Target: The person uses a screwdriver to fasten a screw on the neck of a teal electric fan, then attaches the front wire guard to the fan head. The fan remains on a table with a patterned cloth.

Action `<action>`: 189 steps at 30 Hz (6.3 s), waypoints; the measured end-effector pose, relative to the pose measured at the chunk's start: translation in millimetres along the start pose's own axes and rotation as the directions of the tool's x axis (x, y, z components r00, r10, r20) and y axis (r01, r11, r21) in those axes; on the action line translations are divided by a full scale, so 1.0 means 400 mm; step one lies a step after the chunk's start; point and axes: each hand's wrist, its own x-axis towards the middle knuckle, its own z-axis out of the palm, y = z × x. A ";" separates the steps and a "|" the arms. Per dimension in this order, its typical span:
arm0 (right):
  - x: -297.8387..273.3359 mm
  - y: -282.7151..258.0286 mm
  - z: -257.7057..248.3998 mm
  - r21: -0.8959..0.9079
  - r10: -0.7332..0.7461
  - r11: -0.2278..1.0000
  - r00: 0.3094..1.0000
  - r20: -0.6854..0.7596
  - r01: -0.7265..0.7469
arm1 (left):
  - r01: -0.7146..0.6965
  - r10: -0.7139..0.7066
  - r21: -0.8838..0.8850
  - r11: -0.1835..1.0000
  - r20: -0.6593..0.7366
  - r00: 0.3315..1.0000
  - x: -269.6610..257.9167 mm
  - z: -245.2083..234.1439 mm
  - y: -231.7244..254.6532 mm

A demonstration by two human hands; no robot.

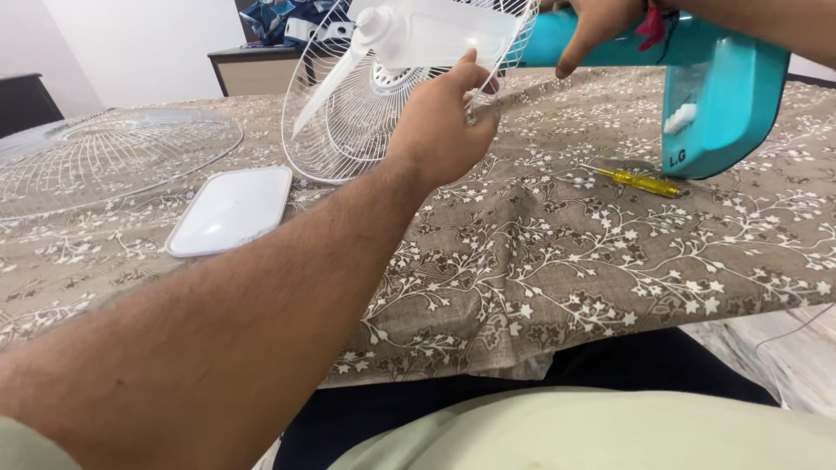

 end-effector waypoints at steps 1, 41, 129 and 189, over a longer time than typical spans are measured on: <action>0.000 -0.009 -0.003 -0.052 -0.019 0.998 1.000 0.001 0.019 | 0.046 -0.046 -0.015 0.999 0.015 0.999 -0.005 0.003 0.000; -0.078 -0.039 -0.081 0.084 0.066 0.994 0.997 -0.029 -0.063 | 0.788 -0.953 -0.551 0.274 -0.047 0.298 0.064 -0.247 -0.495; 0.261 0.211 0.285 0.181 -0.022 0.983 0.956 0.292 -0.032 | 0.523 -0.750 -0.829 0.197 0.216 0.625 0.189 -0.323 -0.311; 0.197 0.147 0.273 0.204 -0.125 0.965 0.974 -0.190 0.164 | 0.471 -0.869 -0.866 0.168 0.095 0.485 -0.054 -0.260 -0.288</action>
